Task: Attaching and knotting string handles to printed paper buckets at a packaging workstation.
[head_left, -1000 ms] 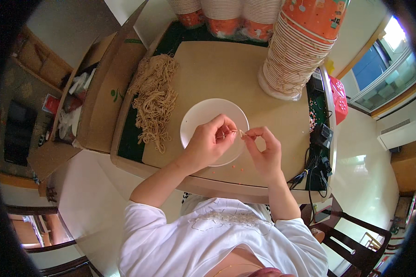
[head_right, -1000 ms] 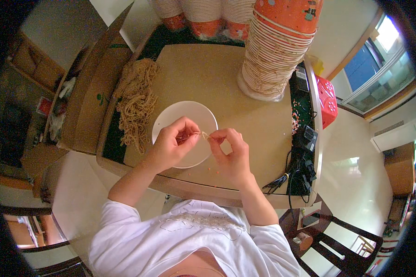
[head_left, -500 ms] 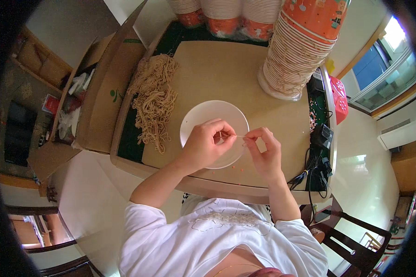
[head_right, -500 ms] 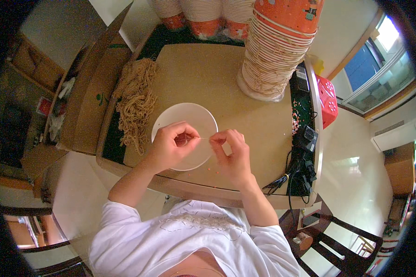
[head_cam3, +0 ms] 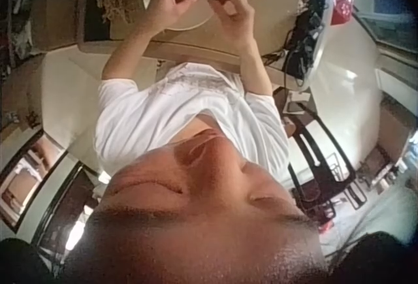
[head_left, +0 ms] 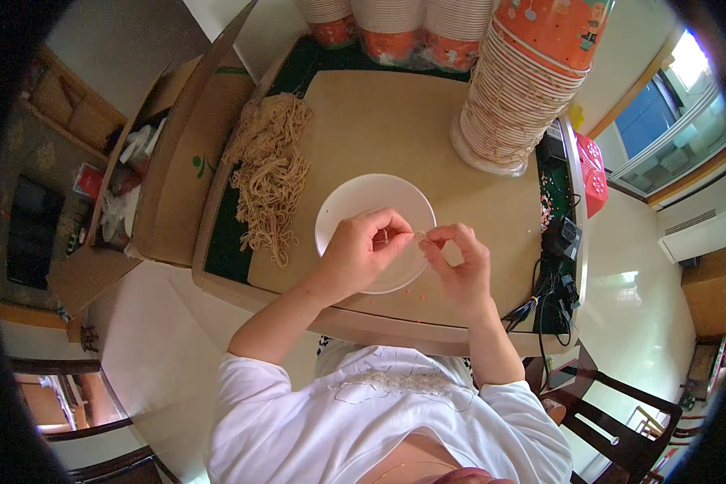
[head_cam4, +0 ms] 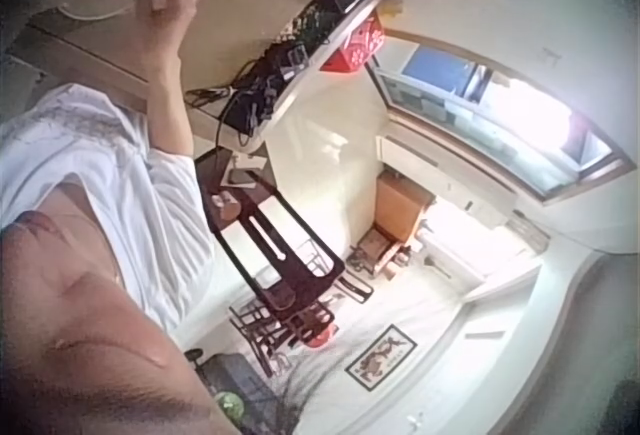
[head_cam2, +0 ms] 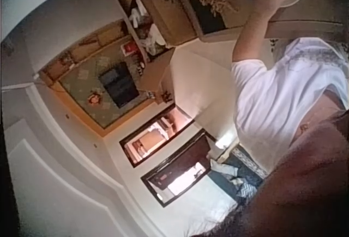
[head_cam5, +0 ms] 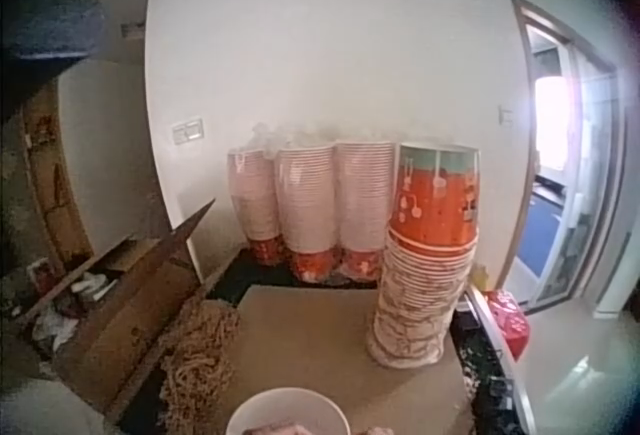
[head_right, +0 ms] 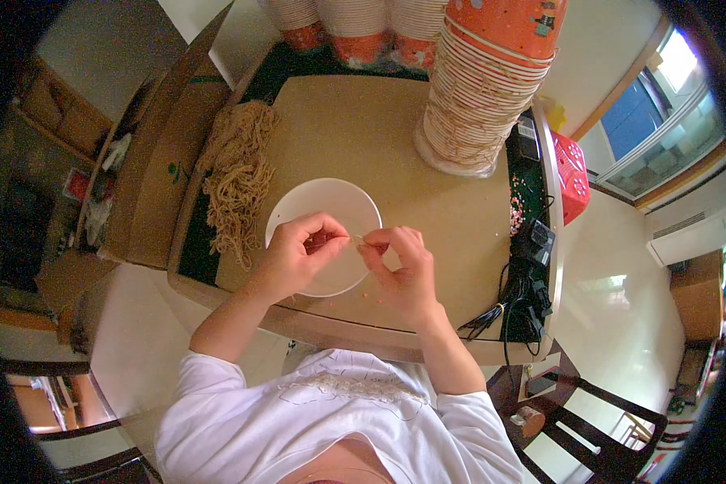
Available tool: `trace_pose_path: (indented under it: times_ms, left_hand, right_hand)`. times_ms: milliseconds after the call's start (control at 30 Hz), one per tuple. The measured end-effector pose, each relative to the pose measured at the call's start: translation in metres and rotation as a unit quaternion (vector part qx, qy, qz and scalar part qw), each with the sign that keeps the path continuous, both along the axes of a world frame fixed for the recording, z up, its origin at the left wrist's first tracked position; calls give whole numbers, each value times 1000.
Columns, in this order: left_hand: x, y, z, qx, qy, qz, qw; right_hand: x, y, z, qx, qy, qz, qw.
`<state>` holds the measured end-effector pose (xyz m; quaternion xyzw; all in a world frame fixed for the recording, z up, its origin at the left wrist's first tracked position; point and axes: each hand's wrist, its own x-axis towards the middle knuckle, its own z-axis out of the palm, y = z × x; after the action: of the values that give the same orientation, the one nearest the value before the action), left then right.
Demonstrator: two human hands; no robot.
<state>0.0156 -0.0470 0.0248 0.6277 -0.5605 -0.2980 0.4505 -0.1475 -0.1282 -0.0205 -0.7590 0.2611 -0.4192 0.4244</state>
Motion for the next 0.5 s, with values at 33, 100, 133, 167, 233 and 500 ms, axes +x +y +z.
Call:
trace_pose_path:
  times_ms: [33, 100, 133, 167, 233, 500]
  left_hand:
    - [-1, 0, 1, 0, 0, 0, 1000]
    - [-2, 0, 3, 4, 6, -9, 1000]
    - [-3, 1, 4, 4, 6, -9, 1000]
    - [-3, 1, 5, 4, 7, -10, 1000]
    - [-3, 1, 4, 5, 9, -12, 1000]
    - [0, 1, -4, 15, 46, -15, 999]
  right_hand:
    - [2, 2, 1, 0, 0, 0, 1000]
    - [5, 5, 4, 41, -25, 29, 998]
    - [5, 5, 3, 41, -25, 29, 998]
    - [4, 4, 3, 34, -22, 20, 999]
    - [3, 4, 2, 27, -20, 10, 999]
    - [2, 2, -2, 43, -47, 22, 998]
